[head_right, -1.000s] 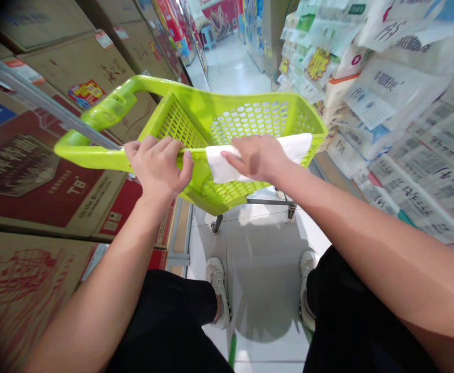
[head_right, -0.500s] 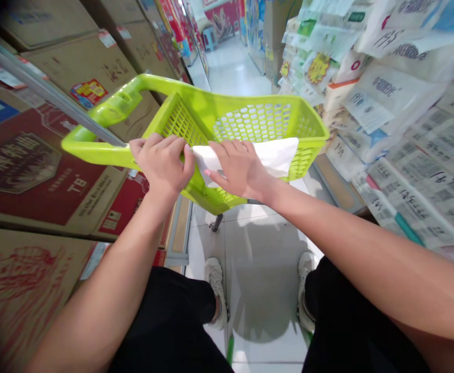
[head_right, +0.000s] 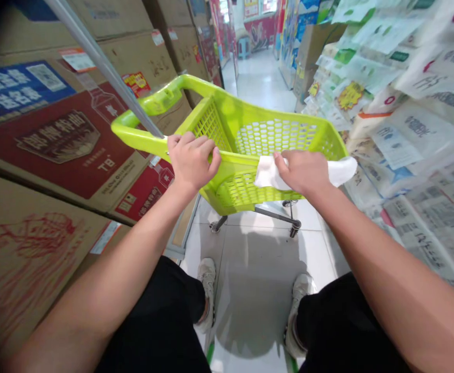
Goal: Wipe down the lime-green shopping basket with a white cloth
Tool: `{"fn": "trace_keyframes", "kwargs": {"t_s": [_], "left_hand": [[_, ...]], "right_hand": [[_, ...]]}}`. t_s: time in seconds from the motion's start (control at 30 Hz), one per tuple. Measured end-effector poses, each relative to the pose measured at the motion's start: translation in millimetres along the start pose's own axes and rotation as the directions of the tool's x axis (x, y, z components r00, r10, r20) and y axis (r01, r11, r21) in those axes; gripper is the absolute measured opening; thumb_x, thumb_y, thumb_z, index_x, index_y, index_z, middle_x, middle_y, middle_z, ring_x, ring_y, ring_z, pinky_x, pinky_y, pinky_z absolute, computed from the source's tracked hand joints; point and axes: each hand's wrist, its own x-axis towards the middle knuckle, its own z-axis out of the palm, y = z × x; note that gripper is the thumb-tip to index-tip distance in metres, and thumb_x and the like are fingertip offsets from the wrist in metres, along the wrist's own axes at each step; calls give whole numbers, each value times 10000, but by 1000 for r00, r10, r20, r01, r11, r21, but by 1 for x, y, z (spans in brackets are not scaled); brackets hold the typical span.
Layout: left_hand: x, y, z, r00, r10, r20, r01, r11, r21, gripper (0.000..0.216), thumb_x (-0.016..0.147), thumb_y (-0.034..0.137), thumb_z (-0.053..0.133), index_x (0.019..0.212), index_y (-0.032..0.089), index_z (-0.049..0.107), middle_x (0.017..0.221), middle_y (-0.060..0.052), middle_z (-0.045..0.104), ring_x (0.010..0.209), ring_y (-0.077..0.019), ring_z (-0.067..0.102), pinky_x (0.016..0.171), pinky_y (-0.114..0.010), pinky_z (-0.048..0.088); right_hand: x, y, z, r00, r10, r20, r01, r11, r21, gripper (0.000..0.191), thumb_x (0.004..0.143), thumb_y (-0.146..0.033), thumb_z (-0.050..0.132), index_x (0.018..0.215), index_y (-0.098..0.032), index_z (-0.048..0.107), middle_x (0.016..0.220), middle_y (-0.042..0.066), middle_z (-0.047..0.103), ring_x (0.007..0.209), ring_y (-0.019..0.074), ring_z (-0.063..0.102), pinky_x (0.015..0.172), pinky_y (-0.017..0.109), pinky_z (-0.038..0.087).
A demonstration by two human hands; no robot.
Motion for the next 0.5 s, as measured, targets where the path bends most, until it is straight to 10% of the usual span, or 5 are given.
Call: {"fn": "trace_keyframes", "kwargs": {"t_s": [0.3,0.5], "left_hand": [[-3,-8,-1,998,-57,-36,56,998,-33,259,971,361,517,817,281,710,884,-106,731,1067,-380,630,1054,-657,365],[0,-21,-3,998,-62,-16,61,996,-60,247,973,371,531,807,280,689,902,-119,743,1079,-384,620,1068,-654,365]], "right_hand": [[-25,-73,10,890,-401,-219,435,890,135,733,1126,-545,362,1683,-80,467,1642,244,554,1471,405,524,1215,545,394],[5,-9,-12,978,129,163,-126,992,-26,892,1090,-746,215,1176,-111,836,1161,290,786,1123,466,735,890,515,528]]}}
